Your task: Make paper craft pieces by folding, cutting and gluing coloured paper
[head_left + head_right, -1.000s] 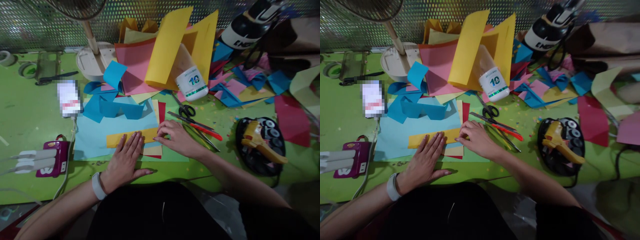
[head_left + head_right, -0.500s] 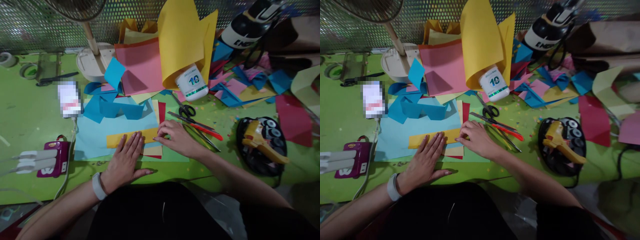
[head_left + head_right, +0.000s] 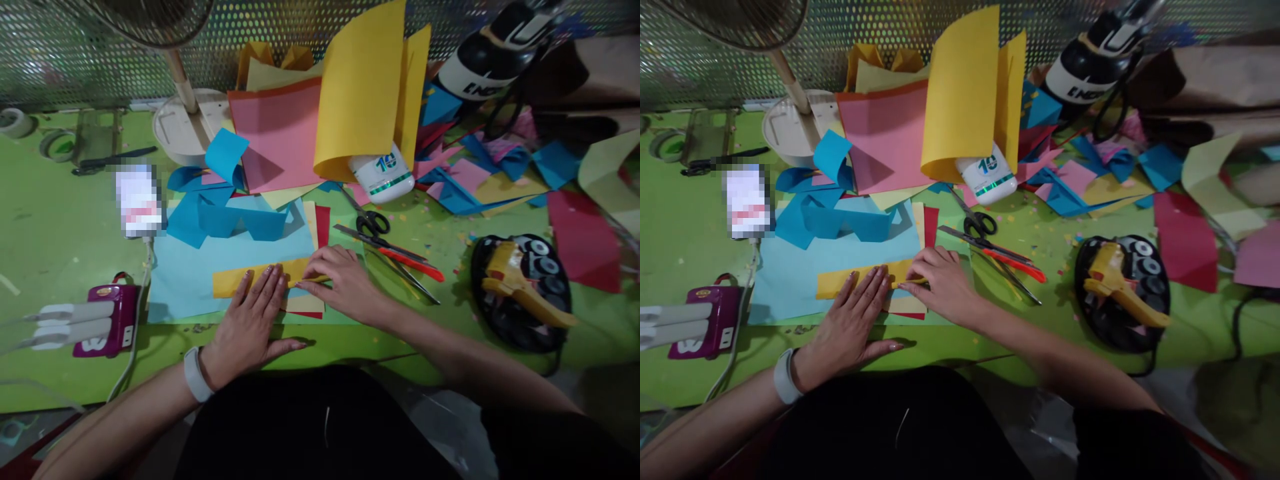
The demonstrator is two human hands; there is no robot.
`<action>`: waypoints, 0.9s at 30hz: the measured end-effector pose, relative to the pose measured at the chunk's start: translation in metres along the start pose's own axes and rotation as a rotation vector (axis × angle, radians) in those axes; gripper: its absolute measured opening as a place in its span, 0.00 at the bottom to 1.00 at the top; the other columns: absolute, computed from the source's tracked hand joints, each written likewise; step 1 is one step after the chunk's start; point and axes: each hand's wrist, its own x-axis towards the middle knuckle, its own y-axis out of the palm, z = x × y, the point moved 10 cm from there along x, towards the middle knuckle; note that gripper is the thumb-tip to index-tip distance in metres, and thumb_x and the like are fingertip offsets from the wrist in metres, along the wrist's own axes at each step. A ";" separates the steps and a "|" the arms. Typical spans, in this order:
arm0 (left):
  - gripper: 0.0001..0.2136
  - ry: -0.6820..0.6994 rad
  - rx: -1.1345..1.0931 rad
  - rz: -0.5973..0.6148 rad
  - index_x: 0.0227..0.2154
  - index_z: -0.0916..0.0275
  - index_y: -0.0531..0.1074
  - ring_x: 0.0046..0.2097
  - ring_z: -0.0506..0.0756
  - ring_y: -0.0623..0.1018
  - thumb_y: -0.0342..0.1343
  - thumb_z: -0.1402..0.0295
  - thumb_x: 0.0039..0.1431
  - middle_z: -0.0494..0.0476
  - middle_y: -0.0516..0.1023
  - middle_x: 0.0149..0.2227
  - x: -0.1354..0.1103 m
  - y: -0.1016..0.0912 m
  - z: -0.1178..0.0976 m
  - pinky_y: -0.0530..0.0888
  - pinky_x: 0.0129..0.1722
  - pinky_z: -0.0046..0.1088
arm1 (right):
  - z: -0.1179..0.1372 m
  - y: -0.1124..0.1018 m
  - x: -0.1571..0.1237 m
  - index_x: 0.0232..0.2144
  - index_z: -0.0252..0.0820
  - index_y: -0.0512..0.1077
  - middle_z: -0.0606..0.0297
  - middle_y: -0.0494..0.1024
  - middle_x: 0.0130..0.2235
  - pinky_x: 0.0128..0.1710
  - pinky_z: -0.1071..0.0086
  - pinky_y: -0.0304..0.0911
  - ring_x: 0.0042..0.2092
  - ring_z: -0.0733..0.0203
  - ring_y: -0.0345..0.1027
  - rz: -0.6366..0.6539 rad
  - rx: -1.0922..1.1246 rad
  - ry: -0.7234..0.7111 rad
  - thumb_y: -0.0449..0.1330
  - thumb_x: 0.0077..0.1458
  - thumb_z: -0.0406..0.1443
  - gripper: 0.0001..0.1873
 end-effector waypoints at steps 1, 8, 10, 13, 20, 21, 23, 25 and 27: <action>0.46 0.000 -0.010 -0.007 0.67 0.75 0.46 0.70 0.66 0.51 0.43 0.39 0.59 0.73 0.53 0.68 0.000 -0.001 0.000 0.49 0.68 0.50 | 0.001 0.000 0.000 0.32 0.44 0.74 0.62 0.76 0.40 0.44 0.59 0.54 0.45 0.55 0.68 -0.010 0.005 -0.003 0.53 0.65 0.46 0.17; 0.17 -0.125 -0.258 -0.117 0.55 0.66 0.65 0.60 0.60 0.69 0.44 0.62 0.70 0.66 0.71 0.59 0.007 -0.020 0.024 0.66 0.60 0.45 | 0.001 0.004 0.000 0.31 0.44 0.74 0.62 0.76 0.38 0.42 0.60 0.54 0.43 0.56 0.67 -0.032 0.018 -0.033 0.52 0.65 0.49 0.20; 0.09 -0.237 -0.326 -0.167 0.43 0.62 0.71 0.53 0.59 0.74 0.47 0.67 0.69 0.63 0.75 0.52 0.006 -0.026 0.044 0.71 0.52 0.42 | -0.001 0.005 0.000 0.31 0.43 0.74 0.62 0.75 0.38 0.42 0.60 0.54 0.43 0.56 0.67 -0.029 0.020 -0.029 0.51 0.65 0.50 0.21; 0.06 -0.322 -0.358 -0.194 0.33 0.61 0.70 0.50 0.60 0.73 0.52 0.67 0.66 0.61 0.76 0.46 0.005 -0.028 0.063 0.71 0.48 0.42 | -0.002 0.006 0.001 0.31 0.43 0.74 0.61 0.76 0.39 0.42 0.59 0.55 0.43 0.56 0.67 -0.015 0.023 -0.011 0.50 0.65 0.50 0.22; 0.10 -0.339 -0.155 -0.176 0.30 0.60 0.70 0.50 0.61 0.72 0.54 0.61 0.65 0.61 0.74 0.51 0.003 -0.026 0.066 0.68 0.50 0.46 | -0.002 0.007 0.002 0.31 0.42 0.74 0.61 0.75 0.40 0.43 0.58 0.55 0.44 0.55 0.68 0.027 0.009 0.019 0.51 0.66 0.49 0.21; 0.11 -0.342 -0.111 -0.175 0.29 0.60 0.70 0.50 0.62 0.71 0.54 0.60 0.64 0.61 0.74 0.51 0.002 -0.027 0.066 0.67 0.51 0.47 | -0.002 0.008 0.002 0.31 0.42 0.74 0.60 0.75 0.40 0.43 0.58 0.56 0.44 0.54 0.68 0.033 0.007 0.022 0.51 0.66 0.49 0.21; 0.12 -0.354 -0.033 -0.162 0.28 0.60 0.72 0.51 0.63 0.71 0.54 0.58 0.63 0.62 0.74 0.53 0.001 -0.029 0.068 0.66 0.53 0.50 | -0.003 0.009 0.002 0.31 0.42 0.73 0.60 0.75 0.40 0.43 0.57 0.56 0.44 0.54 0.68 0.039 0.007 0.026 0.50 0.66 0.50 0.22; 0.13 -0.366 0.026 -0.153 0.28 0.60 0.73 0.52 0.65 0.70 0.54 0.57 0.63 0.63 0.73 0.54 -0.001 -0.032 0.072 0.65 0.55 0.52 | -0.003 0.009 0.002 0.31 0.42 0.73 0.60 0.75 0.40 0.44 0.57 0.56 0.44 0.54 0.68 0.038 0.011 0.023 0.50 0.66 0.50 0.22; 0.14 -0.375 0.064 -0.158 0.29 0.60 0.75 0.54 0.67 0.70 0.53 0.57 0.64 0.65 0.73 0.54 -0.004 -0.036 0.075 0.64 0.56 0.55 | -0.003 0.009 0.001 0.31 0.43 0.73 0.60 0.75 0.40 0.44 0.57 0.56 0.44 0.54 0.68 0.029 0.010 0.017 0.50 0.66 0.49 0.21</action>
